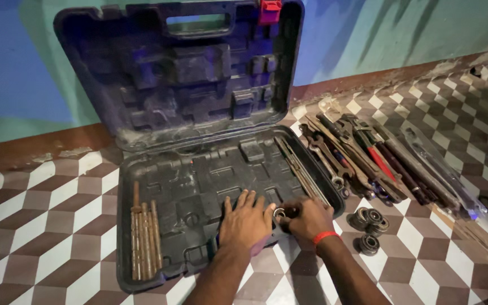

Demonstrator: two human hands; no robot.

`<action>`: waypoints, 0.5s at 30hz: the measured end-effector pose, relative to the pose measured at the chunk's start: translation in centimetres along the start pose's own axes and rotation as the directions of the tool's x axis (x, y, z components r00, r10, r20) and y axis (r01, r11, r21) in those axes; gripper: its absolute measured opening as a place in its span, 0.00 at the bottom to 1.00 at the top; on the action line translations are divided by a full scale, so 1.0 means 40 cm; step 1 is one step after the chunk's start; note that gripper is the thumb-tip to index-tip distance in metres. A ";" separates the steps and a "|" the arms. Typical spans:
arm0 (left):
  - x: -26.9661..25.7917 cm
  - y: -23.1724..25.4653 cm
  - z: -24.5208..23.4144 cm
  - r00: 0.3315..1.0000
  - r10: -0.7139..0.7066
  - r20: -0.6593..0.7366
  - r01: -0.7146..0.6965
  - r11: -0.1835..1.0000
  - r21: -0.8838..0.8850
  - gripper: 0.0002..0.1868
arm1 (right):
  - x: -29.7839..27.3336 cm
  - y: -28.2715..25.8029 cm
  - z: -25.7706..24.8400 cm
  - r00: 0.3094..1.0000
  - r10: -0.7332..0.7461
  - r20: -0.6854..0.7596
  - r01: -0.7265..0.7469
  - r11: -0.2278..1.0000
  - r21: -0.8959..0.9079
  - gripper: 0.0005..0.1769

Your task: The person empties tools and small metal parts from a black toolbox onto the floor, then picks them up one by one and places them back into the toolbox compartments. The person handles wrenches, sockets, and small cylindrical parts, arranging them inside the case.

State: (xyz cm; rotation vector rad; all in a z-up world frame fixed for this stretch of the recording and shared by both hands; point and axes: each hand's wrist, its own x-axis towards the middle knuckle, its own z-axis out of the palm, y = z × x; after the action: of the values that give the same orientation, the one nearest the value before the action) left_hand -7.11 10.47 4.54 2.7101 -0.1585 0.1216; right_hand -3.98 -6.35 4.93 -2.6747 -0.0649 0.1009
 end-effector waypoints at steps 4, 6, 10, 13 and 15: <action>0.004 -0.007 0.004 1.000 -0.017 0.020 0.017 1.000 -0.008 0.29 | 0.026 0.015 0.014 0.999 0.026 0.023 -0.024 0.998 -0.059 0.22; 0.000 -0.006 0.018 0.999 -0.018 0.034 0.018 1.000 -0.003 0.29 | 0.033 0.040 0.031 0.999 0.043 0.011 -0.042 0.999 -0.030 0.22; 0.010 -0.017 0.019 0.999 0.033 -0.004 -0.033 0.996 -0.080 0.32 | 0.053 0.080 0.075 0.994 0.053 0.092 -0.092 0.866 0.492 0.16; 0.034 -0.060 -0.016 0.996 0.084 0.004 -0.078 0.941 -0.330 0.34 | 0.068 0.106 0.079 0.994 0.085 0.064 -0.105 0.687 0.719 0.10; 0.019 -0.118 -0.051 0.993 0.108 -0.049 -0.118 0.897 -0.426 0.32 | 0.070 0.112 0.070 0.992 0.100 -0.072 -0.011 0.652 0.758 0.08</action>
State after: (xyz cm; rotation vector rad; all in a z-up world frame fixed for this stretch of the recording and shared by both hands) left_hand -5.89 15.50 4.55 2.2578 -0.2989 0.1364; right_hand -1.29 -8.92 0.27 -1.8191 0.0825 -0.0045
